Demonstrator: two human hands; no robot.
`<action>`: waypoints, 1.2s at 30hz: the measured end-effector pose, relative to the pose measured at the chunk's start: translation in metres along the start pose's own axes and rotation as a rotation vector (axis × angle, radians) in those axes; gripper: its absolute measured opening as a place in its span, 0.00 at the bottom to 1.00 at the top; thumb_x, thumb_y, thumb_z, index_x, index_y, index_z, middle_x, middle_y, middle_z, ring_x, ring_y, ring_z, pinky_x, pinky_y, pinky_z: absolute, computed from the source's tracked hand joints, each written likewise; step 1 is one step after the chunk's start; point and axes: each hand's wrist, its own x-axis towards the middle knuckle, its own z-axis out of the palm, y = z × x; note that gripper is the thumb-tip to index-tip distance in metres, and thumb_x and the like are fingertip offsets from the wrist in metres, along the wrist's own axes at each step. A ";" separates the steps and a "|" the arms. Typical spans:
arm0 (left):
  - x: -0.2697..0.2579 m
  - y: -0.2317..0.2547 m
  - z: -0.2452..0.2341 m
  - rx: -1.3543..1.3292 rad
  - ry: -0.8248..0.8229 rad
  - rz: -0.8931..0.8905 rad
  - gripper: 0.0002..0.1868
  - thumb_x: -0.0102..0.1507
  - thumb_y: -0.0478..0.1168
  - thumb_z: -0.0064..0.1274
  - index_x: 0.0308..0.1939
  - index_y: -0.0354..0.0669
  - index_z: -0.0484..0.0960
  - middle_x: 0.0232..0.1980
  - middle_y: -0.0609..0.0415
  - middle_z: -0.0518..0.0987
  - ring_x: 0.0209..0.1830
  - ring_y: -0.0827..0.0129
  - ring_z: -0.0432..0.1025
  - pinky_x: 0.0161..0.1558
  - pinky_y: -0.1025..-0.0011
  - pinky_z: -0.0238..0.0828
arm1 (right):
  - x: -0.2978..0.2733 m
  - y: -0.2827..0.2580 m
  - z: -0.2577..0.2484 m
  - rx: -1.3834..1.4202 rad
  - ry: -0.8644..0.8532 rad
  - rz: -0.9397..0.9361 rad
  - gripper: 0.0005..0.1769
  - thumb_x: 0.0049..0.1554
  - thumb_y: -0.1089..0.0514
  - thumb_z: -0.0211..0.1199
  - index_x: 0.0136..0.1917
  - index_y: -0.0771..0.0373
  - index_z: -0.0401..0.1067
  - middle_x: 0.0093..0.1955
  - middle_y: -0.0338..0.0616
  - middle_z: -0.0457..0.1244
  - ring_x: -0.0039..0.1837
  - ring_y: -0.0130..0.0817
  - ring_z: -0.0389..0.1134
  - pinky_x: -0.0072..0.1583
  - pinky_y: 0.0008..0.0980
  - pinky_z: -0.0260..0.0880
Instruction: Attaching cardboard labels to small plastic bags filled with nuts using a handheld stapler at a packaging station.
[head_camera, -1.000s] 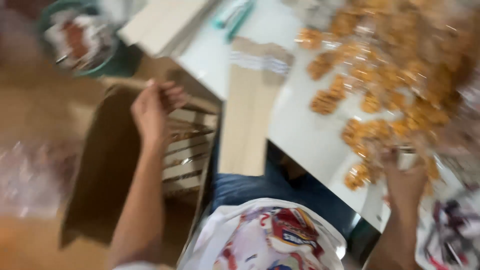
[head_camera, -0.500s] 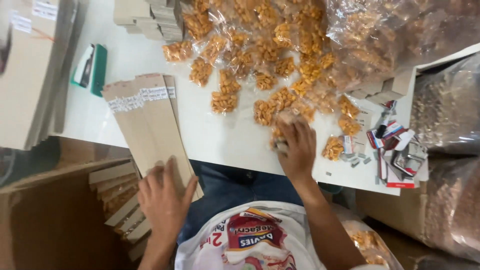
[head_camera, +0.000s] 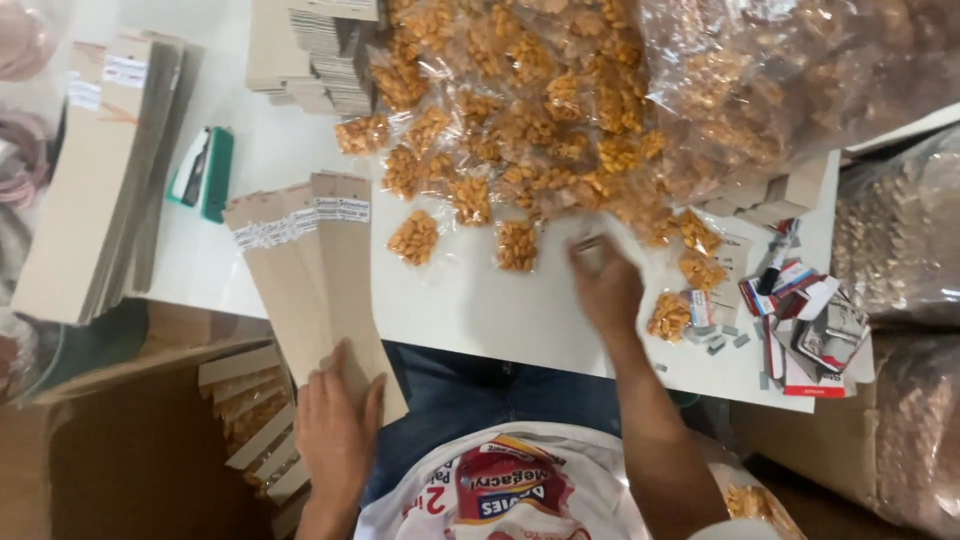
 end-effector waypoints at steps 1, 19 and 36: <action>0.002 0.000 -0.003 -0.002 -0.004 0.009 0.36 0.63 0.58 0.55 0.71 0.44 0.70 0.51 0.51 0.78 0.49 0.59 0.72 0.48 0.61 0.74 | -0.007 -0.011 0.000 -0.001 0.006 0.008 0.21 0.60 0.32 0.59 0.49 0.49 0.75 0.36 0.45 0.69 0.40 0.49 0.71 0.42 0.49 0.66; 0.010 -0.031 -0.037 -0.486 -0.041 -0.414 0.16 0.71 0.49 0.50 0.40 0.40 0.79 0.28 0.49 0.78 0.27 0.65 0.68 0.34 0.64 0.64 | -0.043 -0.014 0.026 -0.353 0.097 -0.810 0.46 0.44 0.45 0.83 0.72 0.55 0.69 0.54 0.44 0.64 0.54 0.44 0.66 0.48 0.43 0.65; 0.114 0.109 0.031 -1.598 -0.337 -0.290 0.10 0.68 0.41 0.55 0.47 0.38 0.85 0.39 0.52 0.82 0.39 0.55 0.83 0.43 0.59 0.84 | -0.028 -0.125 -0.072 0.440 -0.196 -0.693 0.11 0.52 0.59 0.74 0.46 0.56 0.73 0.39 0.46 0.67 0.42 0.50 0.71 0.46 0.43 0.70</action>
